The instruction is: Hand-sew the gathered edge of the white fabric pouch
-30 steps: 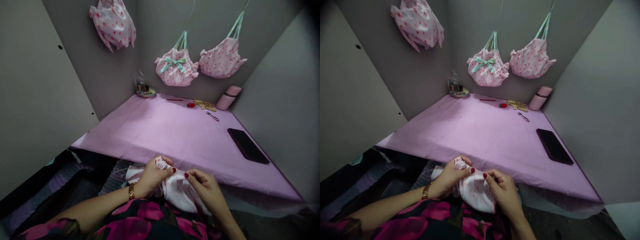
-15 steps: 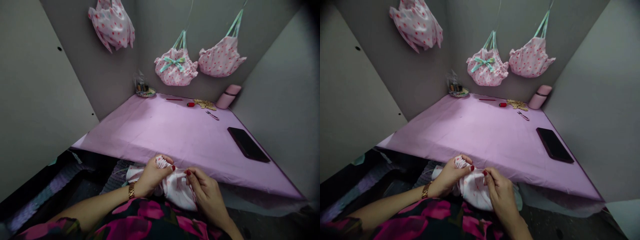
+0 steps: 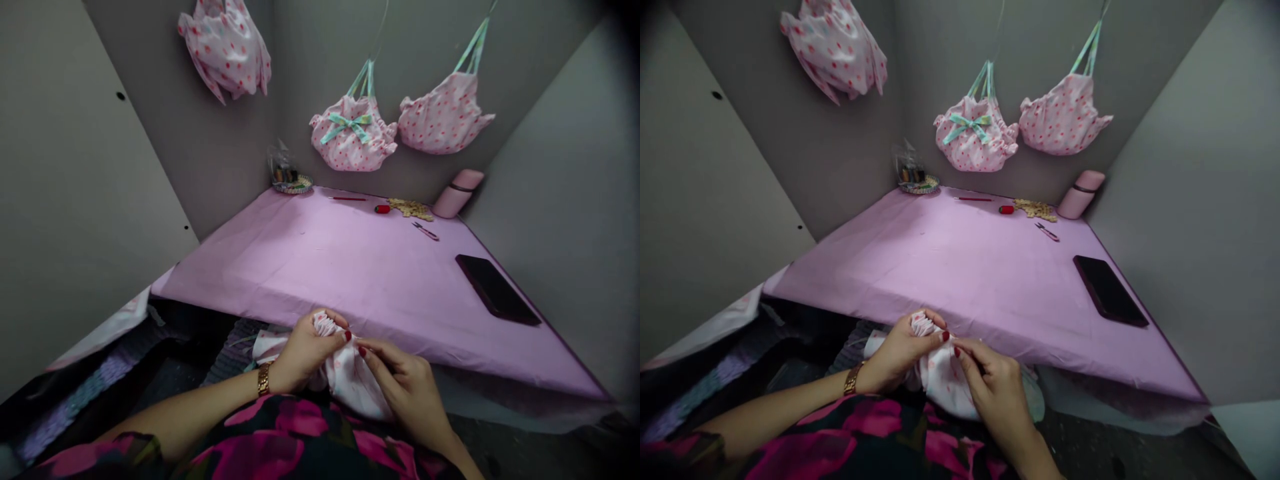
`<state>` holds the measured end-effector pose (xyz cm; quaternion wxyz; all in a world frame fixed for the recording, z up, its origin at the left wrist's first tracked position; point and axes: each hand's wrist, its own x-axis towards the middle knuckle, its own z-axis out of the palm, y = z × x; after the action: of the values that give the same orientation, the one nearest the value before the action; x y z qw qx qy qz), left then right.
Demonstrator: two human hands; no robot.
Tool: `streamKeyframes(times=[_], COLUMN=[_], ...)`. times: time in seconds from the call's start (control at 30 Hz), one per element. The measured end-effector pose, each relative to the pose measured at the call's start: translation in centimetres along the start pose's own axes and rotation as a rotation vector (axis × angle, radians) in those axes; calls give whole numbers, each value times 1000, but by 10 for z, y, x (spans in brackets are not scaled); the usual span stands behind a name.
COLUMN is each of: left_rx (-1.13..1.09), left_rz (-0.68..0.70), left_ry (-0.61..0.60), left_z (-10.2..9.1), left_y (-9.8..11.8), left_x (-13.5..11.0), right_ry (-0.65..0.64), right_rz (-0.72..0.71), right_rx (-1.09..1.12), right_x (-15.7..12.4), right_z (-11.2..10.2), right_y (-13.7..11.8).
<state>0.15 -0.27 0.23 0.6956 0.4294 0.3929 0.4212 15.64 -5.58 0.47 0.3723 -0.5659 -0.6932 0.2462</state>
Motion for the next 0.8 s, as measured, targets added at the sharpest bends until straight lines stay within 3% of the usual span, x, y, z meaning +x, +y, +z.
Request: streamKeyframes(times=[0.8], left_rx=[38], left_rz=[0], left_ry=[-10], left_z=[-2], left_y=[-4], left_x=[1], right_ry=[2], right_rz=[54], right_rx=[-23], right_x=[2], right_z=[4], right_y=[3])
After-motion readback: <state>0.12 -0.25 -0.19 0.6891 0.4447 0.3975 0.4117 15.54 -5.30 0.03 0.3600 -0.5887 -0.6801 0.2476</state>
